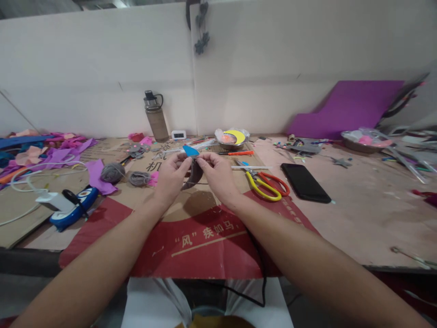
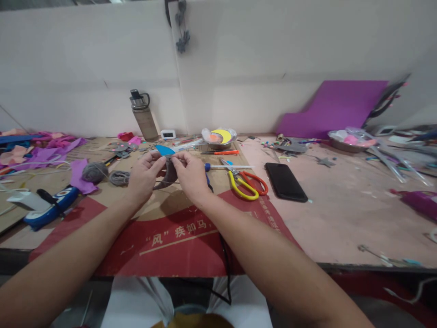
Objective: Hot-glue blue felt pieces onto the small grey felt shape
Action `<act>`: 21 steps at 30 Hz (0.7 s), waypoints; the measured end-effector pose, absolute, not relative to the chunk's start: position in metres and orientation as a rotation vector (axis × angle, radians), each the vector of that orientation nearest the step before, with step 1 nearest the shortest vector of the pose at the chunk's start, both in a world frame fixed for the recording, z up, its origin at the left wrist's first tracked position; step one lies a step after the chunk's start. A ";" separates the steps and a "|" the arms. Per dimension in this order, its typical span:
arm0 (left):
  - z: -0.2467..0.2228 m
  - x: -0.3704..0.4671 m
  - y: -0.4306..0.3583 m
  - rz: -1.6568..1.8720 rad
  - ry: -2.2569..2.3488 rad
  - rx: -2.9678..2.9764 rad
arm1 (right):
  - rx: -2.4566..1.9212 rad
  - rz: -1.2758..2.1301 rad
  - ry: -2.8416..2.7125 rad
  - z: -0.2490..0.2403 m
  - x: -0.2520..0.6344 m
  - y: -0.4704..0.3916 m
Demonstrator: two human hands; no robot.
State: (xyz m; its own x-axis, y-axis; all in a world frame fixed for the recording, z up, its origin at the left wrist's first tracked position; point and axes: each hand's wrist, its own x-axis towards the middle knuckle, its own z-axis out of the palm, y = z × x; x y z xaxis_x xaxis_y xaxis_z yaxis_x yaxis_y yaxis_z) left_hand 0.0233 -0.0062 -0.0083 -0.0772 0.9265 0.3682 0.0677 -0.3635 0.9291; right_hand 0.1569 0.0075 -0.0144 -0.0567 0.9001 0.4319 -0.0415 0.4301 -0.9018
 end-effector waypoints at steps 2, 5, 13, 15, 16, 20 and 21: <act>-0.010 0.024 -0.005 1.543 1.127 1.452 | -0.823 0.934 -1.416 -0.014 0.156 0.007; -0.012 0.022 -0.001 1.545 1.151 1.436 | -0.821 0.935 -1.430 -0.015 0.157 0.008; -0.003 -0.018 0.021 1.827 1.434 1.527 | -0.867 1.062 -1.575 -0.022 0.155 0.008; 0.001 -0.029 0.028 1.942 1.382 1.360 | -0.823 1.119 -1.673 -0.023 0.153 0.004; 0.003 -0.033 0.031 1.985 1.370 1.271 | -0.801 1.142 -1.729 -0.023 0.152 0.000; 0.011 -0.044 0.038 1.980 1.173 0.955 | -0.709 1.245 -1.934 -0.020 0.150 -0.017; 0.013 -0.046 0.039 1.962 1.127 0.873 | -0.685 1.279 -1.980 -0.018 0.151 -0.021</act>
State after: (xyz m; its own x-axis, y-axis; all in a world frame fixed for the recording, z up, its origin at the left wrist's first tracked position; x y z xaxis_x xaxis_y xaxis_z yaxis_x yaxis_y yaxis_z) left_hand -0.0458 0.0392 0.0135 -0.5267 0.8247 0.2060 -0.2378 -0.3756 0.8958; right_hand 0.1509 -0.0210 -0.0184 -0.6351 0.7295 0.2540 0.0688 0.3809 -0.9221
